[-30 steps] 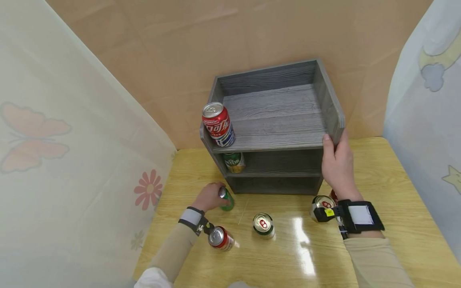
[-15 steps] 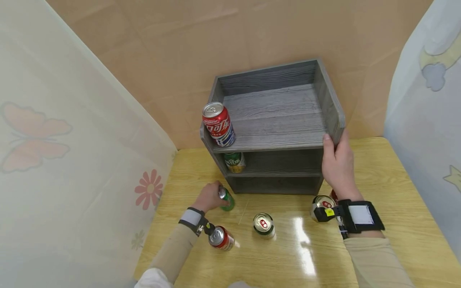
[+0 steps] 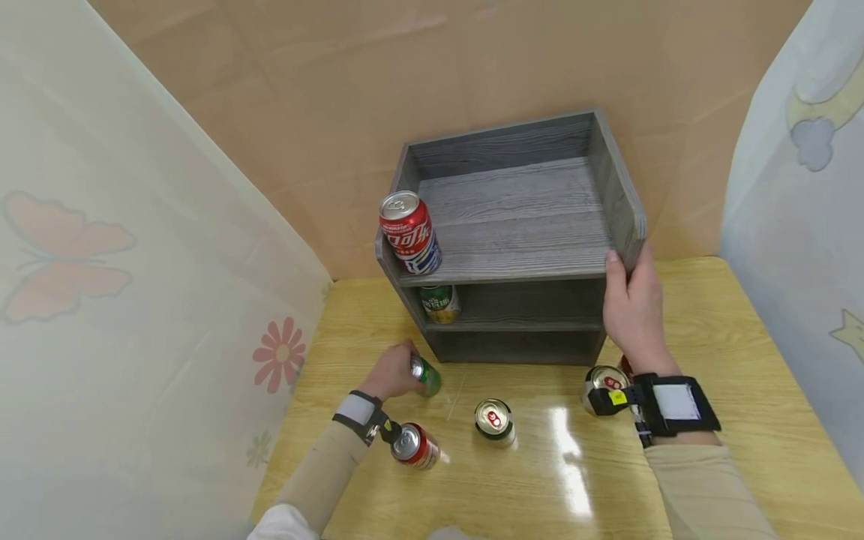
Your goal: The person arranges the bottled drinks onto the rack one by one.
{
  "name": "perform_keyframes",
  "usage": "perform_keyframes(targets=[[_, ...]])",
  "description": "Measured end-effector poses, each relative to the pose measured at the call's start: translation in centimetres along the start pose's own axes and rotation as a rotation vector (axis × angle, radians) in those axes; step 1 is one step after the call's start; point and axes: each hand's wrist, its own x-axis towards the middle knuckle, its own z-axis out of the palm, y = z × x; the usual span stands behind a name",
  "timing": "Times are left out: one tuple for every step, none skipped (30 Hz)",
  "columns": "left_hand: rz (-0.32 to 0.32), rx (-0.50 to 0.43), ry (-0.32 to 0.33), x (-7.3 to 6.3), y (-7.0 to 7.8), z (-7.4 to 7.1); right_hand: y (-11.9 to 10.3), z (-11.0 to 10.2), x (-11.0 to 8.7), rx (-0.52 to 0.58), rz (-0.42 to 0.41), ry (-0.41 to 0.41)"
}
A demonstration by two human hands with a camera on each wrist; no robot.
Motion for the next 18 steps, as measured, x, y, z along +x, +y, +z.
perform_keyframes(targets=[[0.000,0.003,-0.005,0.0,0.0,0.0,0.0,0.0,0.0,0.001,-0.002,0.000],[-0.002,0.006,-0.009,0.0,0.1,0.0,0.0,0.0,0.0,0.001,-0.003,0.000],[0.000,0.008,-0.011,-0.1,0.1,0.1,0.0,0.0,0.0,0.001,-0.003,0.000],[0.001,0.010,-0.012,-0.1,0.1,0.1,-0.1,0.0,0.0,-0.001,-0.004,0.001],[0.007,0.017,-0.013,-0.1,0.2,0.1,-0.1,0.0,0.0,-0.002,-0.006,0.002],[0.015,0.021,-0.011,-0.2,0.2,0.1,-0.1,0.0,0.0,-0.001,-0.006,0.003],[0.021,0.024,-0.009,-0.2,0.3,0.2,-0.1,0.0,0.0,0.001,-0.005,0.001],[0.026,0.028,-0.006,-0.3,0.3,0.2,-0.1,0.0,0.0,0.002,-0.002,0.001],[0.033,0.035,-0.002,-0.4,0.4,0.2,-0.1,0.0,0.0,0.003,-0.001,-0.001],[0.036,0.044,0.000,-0.5,0.5,0.3,-0.1,0.0,0.0,0.003,0.001,-0.002],[0.039,0.046,0.003,-0.5,0.6,0.3,0.0,0.0,0.0,0.005,0.003,-0.005],[0.040,0.046,0.005,-0.6,0.7,0.4,0.0,0.0,0.0,0.005,0.004,-0.007],[0.041,0.051,0.006,-0.7,0.8,0.4,0.0,0.0,0.0,0.005,0.004,-0.007],[0.048,0.056,0.006,-0.8,1.0,0.5,0.0,0.0,0.0,0.003,0.004,-0.006],[0.058,0.056,0.007,-0.9,1.1,0.6,0.0,0.0,0.0,0.005,0.003,-0.004],[0.071,0.059,0.009,-0.9,1.2,0.6,0.0,0.0,0.0,0.004,0.001,-0.001],[0.084,0.061,0.011,-0.9,1.4,0.7,0.0,0.0,0.0,0.004,-0.001,0.002],[0.096,0.063,0.012,-0.9,1.5,0.8,0.0,0.0,0.0,0.002,-0.003,0.007]])
